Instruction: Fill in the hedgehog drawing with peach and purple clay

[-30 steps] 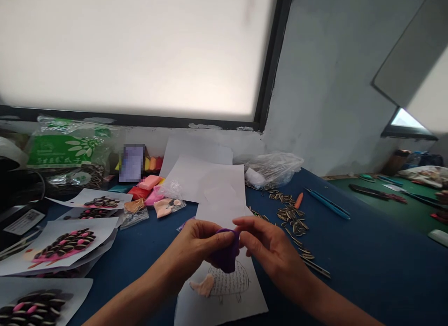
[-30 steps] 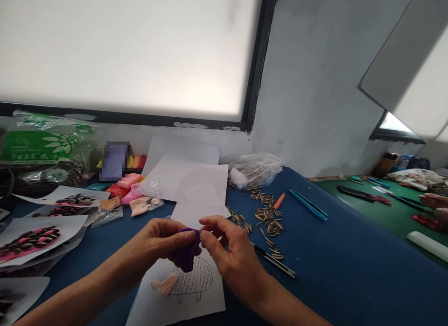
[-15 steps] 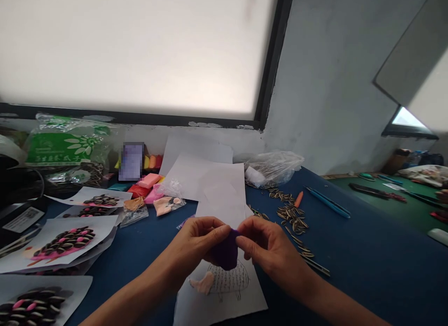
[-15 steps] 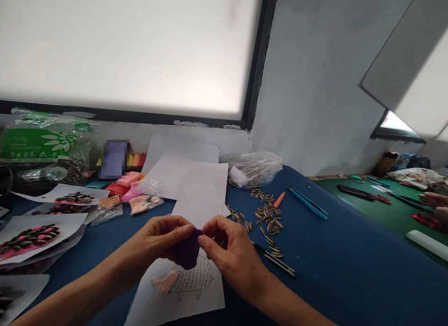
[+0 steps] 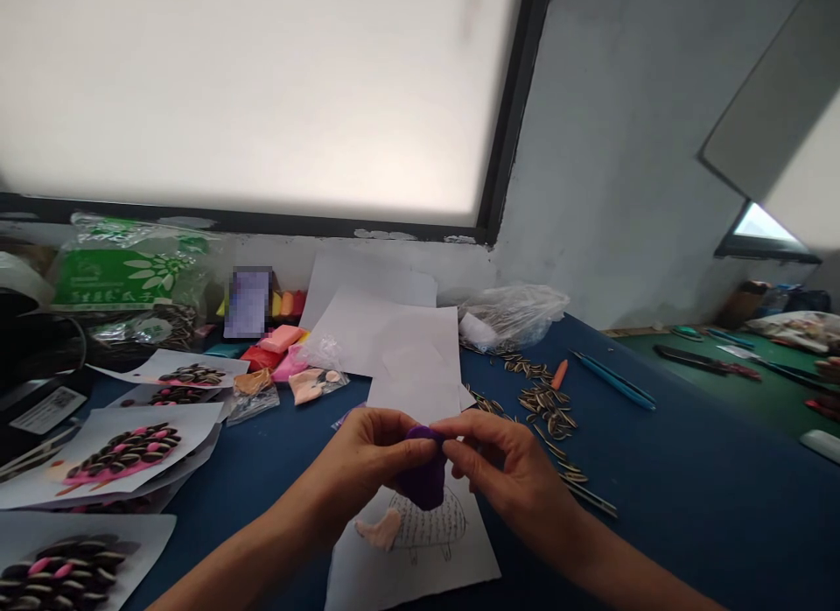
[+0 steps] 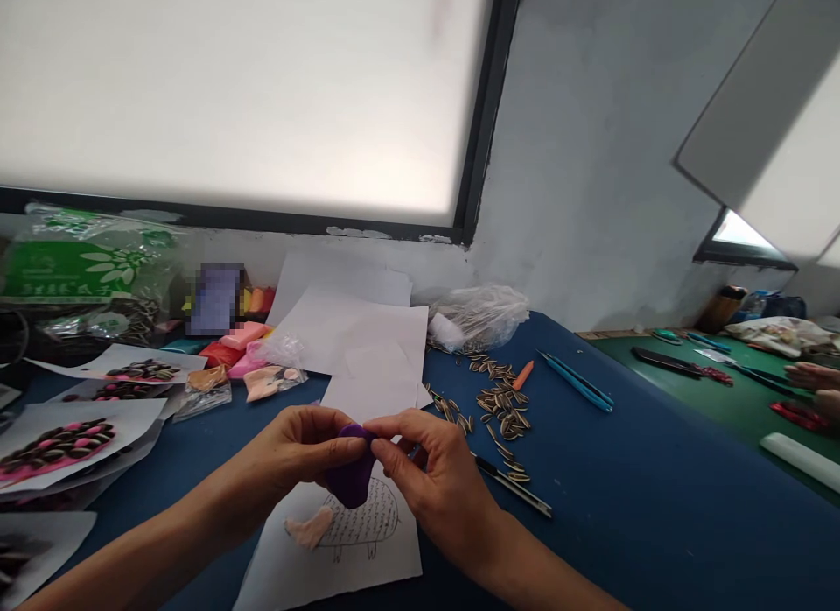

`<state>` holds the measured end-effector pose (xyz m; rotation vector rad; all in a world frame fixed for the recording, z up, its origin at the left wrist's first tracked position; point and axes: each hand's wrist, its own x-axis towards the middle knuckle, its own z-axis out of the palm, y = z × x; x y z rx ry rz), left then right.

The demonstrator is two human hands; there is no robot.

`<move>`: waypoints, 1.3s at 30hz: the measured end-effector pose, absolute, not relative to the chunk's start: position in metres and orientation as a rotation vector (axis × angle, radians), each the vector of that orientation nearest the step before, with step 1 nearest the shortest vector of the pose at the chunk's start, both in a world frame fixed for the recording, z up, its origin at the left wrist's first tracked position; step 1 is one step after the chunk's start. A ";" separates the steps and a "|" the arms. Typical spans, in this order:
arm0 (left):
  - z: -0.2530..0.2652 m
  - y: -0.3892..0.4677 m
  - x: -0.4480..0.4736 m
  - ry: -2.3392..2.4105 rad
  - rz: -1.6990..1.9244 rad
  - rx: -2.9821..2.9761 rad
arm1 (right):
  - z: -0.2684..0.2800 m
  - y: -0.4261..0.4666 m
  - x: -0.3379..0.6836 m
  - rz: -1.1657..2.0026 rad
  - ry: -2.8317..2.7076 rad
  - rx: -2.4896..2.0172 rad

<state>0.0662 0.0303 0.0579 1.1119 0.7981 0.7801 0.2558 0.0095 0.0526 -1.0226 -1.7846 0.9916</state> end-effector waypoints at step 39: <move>0.057 0.027 0.071 0.838 0.669 1.154 | 0.057 0.008 0.252 1.126 -1.760 -1.075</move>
